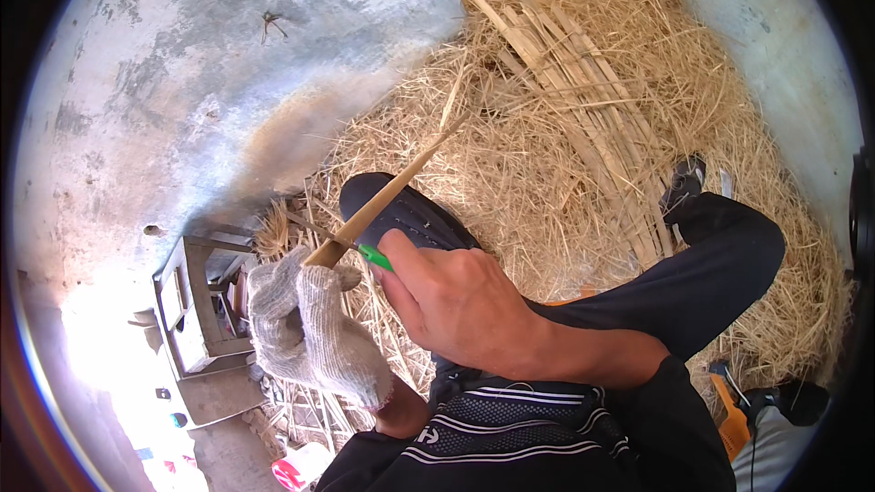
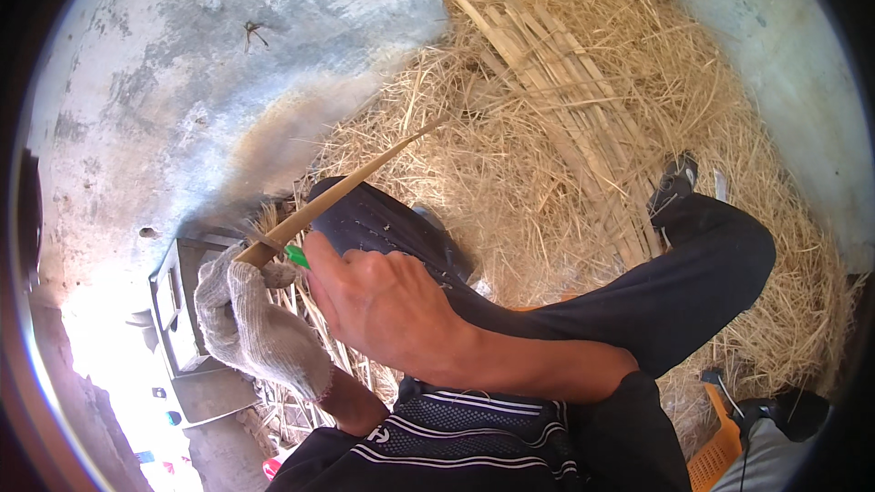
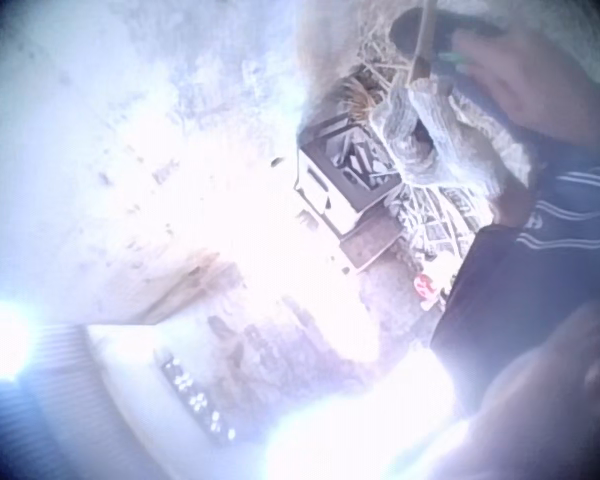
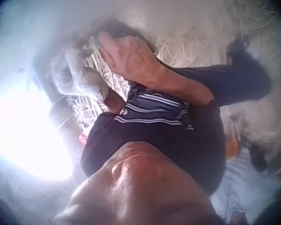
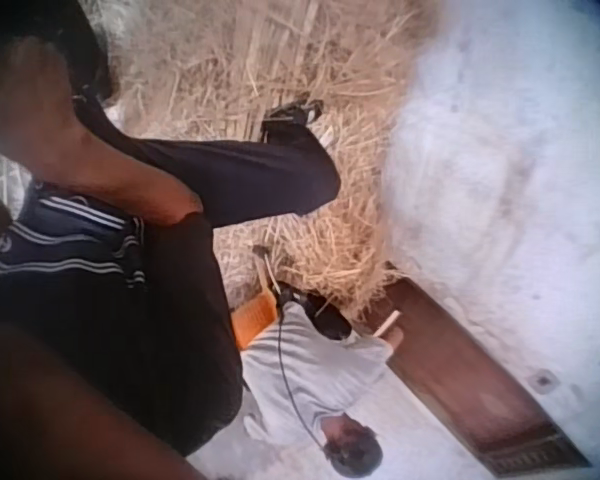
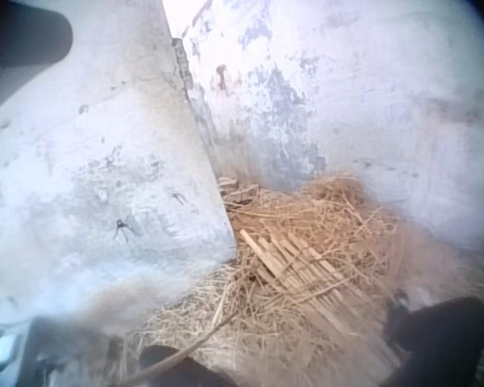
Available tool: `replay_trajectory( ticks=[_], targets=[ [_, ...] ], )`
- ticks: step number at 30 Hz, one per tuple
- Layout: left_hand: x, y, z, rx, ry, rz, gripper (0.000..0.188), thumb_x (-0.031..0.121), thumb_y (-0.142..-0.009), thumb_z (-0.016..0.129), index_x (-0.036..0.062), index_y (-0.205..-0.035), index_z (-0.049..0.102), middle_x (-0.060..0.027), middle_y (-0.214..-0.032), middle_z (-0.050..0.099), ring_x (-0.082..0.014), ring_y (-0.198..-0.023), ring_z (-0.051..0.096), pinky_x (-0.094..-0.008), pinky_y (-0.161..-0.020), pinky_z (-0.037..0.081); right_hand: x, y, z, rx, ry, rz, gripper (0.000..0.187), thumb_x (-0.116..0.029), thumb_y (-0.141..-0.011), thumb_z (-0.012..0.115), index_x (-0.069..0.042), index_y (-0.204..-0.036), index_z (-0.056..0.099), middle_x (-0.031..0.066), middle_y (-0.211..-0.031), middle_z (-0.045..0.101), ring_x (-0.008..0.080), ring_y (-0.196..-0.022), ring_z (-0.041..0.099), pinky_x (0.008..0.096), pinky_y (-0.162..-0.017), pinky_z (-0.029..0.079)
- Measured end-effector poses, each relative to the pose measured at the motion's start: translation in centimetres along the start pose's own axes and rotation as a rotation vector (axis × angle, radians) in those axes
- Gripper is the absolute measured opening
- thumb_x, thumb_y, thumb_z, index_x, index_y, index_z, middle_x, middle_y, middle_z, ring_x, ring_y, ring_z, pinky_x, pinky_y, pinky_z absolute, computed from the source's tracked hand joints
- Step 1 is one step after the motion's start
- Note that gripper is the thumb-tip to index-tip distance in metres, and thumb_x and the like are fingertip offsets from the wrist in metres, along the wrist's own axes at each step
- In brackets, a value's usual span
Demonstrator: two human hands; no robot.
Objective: The person sits cross-legged on a straw-covered floor and uses a green utility knife to peel the outer layer off a long bamboo stick. They hold the stick with a gloved left hand and scrape the knife along its length with their right hand, producing thin shavings.
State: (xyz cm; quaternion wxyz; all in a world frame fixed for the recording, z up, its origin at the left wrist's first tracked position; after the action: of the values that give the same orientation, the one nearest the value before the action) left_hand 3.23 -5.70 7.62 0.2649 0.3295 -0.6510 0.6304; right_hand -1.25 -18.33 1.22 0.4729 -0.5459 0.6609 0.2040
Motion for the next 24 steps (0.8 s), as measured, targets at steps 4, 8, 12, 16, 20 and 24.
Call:
replay_trajectory(
  ticks=[4, 8, 12, 16, 20, 24],
  targets=[
    [-0.6, -0.1, -0.2, -0.016, -0.049, -0.005, 0.004, 0.0, -0.085, 0.066, -0.0025, -0.085, 0.064, -0.0104, -0.074, 0.065, -0.0149, -0.071, 0.058, -0.0264, -0.066, 0.049, 8.2, -1.6, 1.2, 0.067, 0.212, 0.15, 0.021, -0.021, -0.101, 0.052, 0.0, -0.1, 0.052, 0.0212, -0.058, 0.059, 0.0412, -0.052, 0.062, 0.0511, -0.049, 0.05],
    [-1.1, -0.3, -0.4, -0.025, -0.092, -0.001, 0.002, -0.003, -0.085, 0.065, -0.0019, -0.087, 0.064, -0.0082, -0.072, 0.064, -0.015, -0.077, 0.058, -0.0272, -0.073, 0.048, 5.4, -1.8, 0.7, -0.006, 0.094, 0.11, 0.021, -0.021, -0.1, 0.053, -0.001, -0.097, 0.052, 0.021, -0.057, 0.059, 0.0414, -0.052, 0.062, 0.0509, -0.048, 0.049],
    [-1.1, -0.1, -0.1, -0.019, -0.036, -0.025, 0.003, -0.004, -0.083, 0.066, -0.0022, -0.085, 0.065, -0.0082, -0.075, 0.064, -0.0155, -0.08, 0.059, -0.0287, -0.078, 0.048, 0.1, 0.0, -0.4, -0.034, 0.03, 0.012, 0.02, -0.02, -0.099, 0.056, -0.002, -0.092, 0.05, 0.0204, -0.057, 0.059, 0.0408, -0.051, 0.061, 0.05, -0.047, 0.048],
    [-0.7, 0.0, 0.2, -0.056, -0.075, 0.0, 0.004, -0.003, -0.08, 0.069, -0.0017, -0.08, 0.066, -0.009, -0.081, 0.065, -0.016, -0.081, 0.059, -0.0294, -0.077, 0.049, -0.9, 0.2, -1.2, -0.025, 0.118, 0.013, 0.02, -0.02, -0.099, 0.056, -0.002, -0.091, 0.049, 0.0203, -0.057, 0.059, 0.0413, -0.052, 0.062, 0.0502, -0.047, 0.048],
    [-0.3, 0.2, 0.4, -0.052, -0.093, 0.025, 0.006, 0.0, -0.08, 0.071, -0.002, -0.079, 0.066, -0.0095, -0.083, 0.065, -0.0164, -0.081, 0.058, -0.0305, -0.074, 0.05, 5.1, -1.1, -0.2, 0.057, 0.259, 0.135, 0.02, -0.021, -0.1, 0.053, -0.002, -0.094, 0.051, 0.0199, -0.057, 0.059, 0.0415, -0.053, 0.063, 0.051, -0.048, 0.049],
    [-0.8, 0.0, 0.8, -0.11, -0.021, 0.051, 0.011, 0.006, -0.084, 0.072, -0.0029, -0.085, 0.066, -0.0108, -0.082, 0.066, -0.0176, -0.081, 0.058, -0.0316, -0.074, 0.05, 3.1, -0.8, -0.9, -0.029, 0.159, 0.123, 0.02, -0.022, -0.1, 0.053, -0.003, -0.095, 0.051, 0.0191, -0.055, 0.059, 0.0403, -0.051, 0.063, 0.0515, -0.048, 0.05]
  ],
)
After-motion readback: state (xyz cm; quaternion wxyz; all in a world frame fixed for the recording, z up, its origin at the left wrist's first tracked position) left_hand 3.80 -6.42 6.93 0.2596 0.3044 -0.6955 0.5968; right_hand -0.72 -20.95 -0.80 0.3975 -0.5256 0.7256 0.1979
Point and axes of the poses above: each hand's wrist, its own y-axis away from the middle knuckle, its own z-axis out of the palm, x = y × z, the point moved 9 cm from there along -y, towards the middle knuckle
